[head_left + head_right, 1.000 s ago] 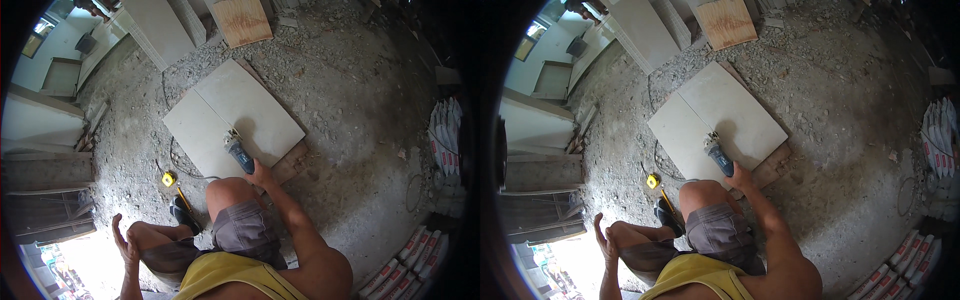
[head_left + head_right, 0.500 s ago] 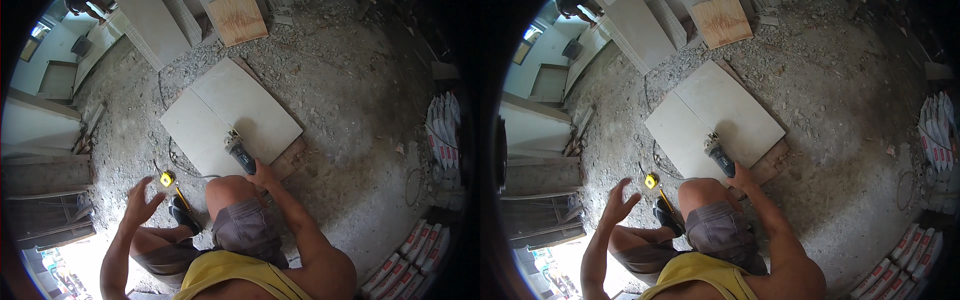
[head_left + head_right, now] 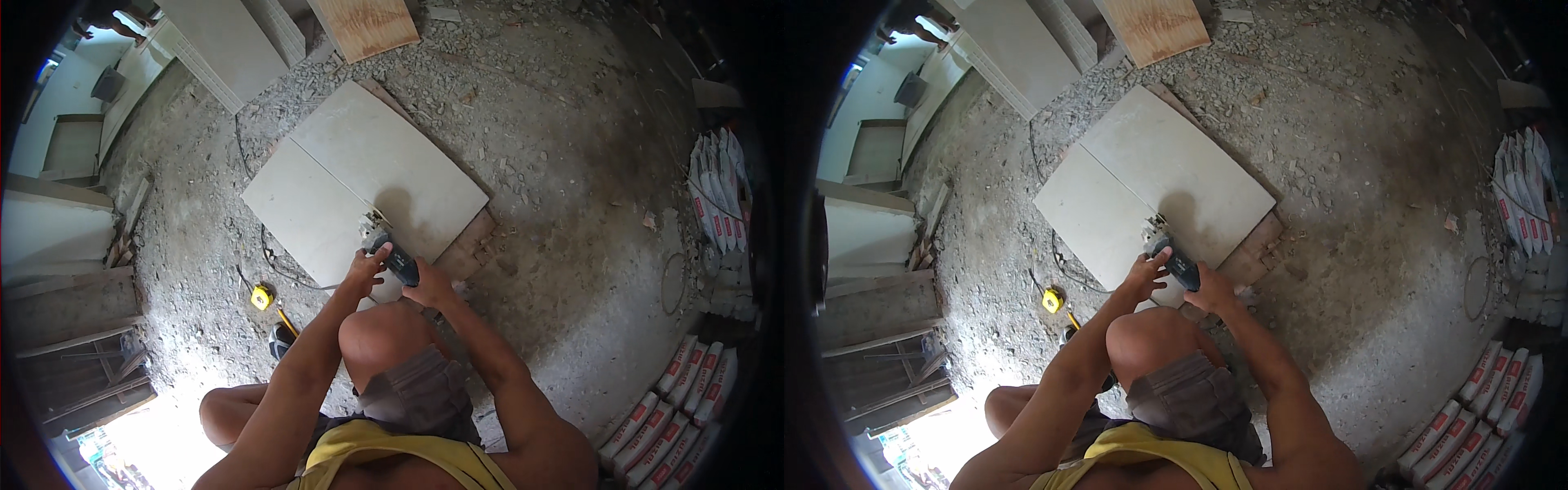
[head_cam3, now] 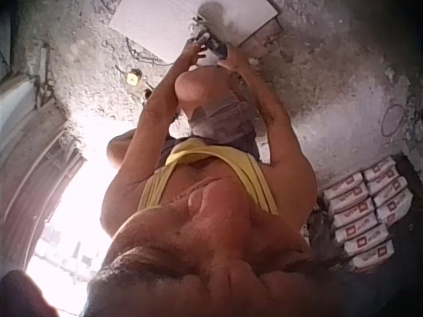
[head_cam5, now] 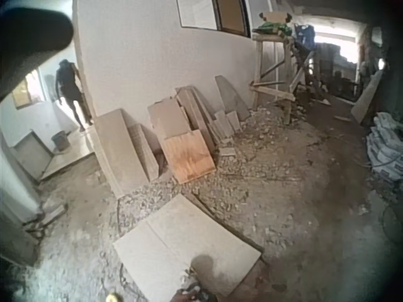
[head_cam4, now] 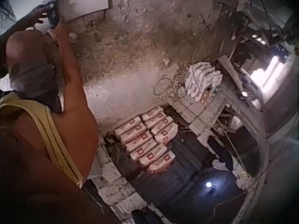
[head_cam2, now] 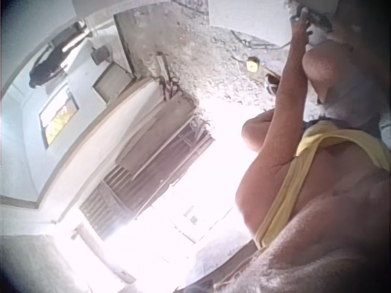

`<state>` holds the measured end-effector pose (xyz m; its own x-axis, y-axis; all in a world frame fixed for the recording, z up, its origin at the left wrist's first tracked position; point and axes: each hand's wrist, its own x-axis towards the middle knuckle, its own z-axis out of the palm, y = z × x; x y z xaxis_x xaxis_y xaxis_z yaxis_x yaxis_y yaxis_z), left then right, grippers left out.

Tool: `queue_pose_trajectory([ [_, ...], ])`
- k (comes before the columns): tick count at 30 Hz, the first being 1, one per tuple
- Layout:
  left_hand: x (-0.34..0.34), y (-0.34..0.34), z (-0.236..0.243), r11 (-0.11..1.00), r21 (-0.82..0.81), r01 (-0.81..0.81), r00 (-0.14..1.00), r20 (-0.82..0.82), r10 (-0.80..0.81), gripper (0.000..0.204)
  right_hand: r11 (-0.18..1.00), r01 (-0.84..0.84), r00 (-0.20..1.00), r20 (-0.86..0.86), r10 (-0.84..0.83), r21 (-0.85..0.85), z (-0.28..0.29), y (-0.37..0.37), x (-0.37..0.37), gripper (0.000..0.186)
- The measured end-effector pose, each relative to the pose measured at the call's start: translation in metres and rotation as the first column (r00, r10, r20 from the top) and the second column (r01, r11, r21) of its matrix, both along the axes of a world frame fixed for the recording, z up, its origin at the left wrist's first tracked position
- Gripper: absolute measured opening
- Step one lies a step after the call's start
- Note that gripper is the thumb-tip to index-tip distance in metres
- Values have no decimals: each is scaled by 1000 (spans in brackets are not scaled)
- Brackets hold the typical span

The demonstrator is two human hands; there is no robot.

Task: The person measures and marks a tile using a tape measure, pencil, and another tile, then cuts the tile using an angle grinder.

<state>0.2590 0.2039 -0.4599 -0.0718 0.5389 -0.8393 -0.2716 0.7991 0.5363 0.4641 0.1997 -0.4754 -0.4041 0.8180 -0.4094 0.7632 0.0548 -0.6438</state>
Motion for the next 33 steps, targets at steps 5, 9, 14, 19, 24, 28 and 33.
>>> queue_pose_trajectory([
  [5,12,-10,-16,999,35,34,991,129,-38,96,999,24,1000,1,-24,-26,2,-11,12,70],
  [9,29,-19,-27,1000,19,-25,987,159,21,91,999,28,999,-29,-27,39,1,-18,22,69],
  [14,44,-25,-35,993,73,-89,959,274,66,87,998,18,1000,-8,-18,56,1,-24,33,69],
  [19,57,-33,-40,989,21,-146,965,224,137,82,999,39,999,-27,-38,20,8,-31,42,69],
  [24,62,-36,-44,989,19,-146,951,279,135,75,999,33,999,11,-33,-31,15,-33,46,72],
  [28,68,-41,-41,986,51,-156,948,287,135,74,998,58,998,6,-58,-21,14,-37,51,64],
  [33,79,-44,-30,982,40,-187,958,228,173,62,996,48,999,0,-48,-74,13,-41,59,69],
])
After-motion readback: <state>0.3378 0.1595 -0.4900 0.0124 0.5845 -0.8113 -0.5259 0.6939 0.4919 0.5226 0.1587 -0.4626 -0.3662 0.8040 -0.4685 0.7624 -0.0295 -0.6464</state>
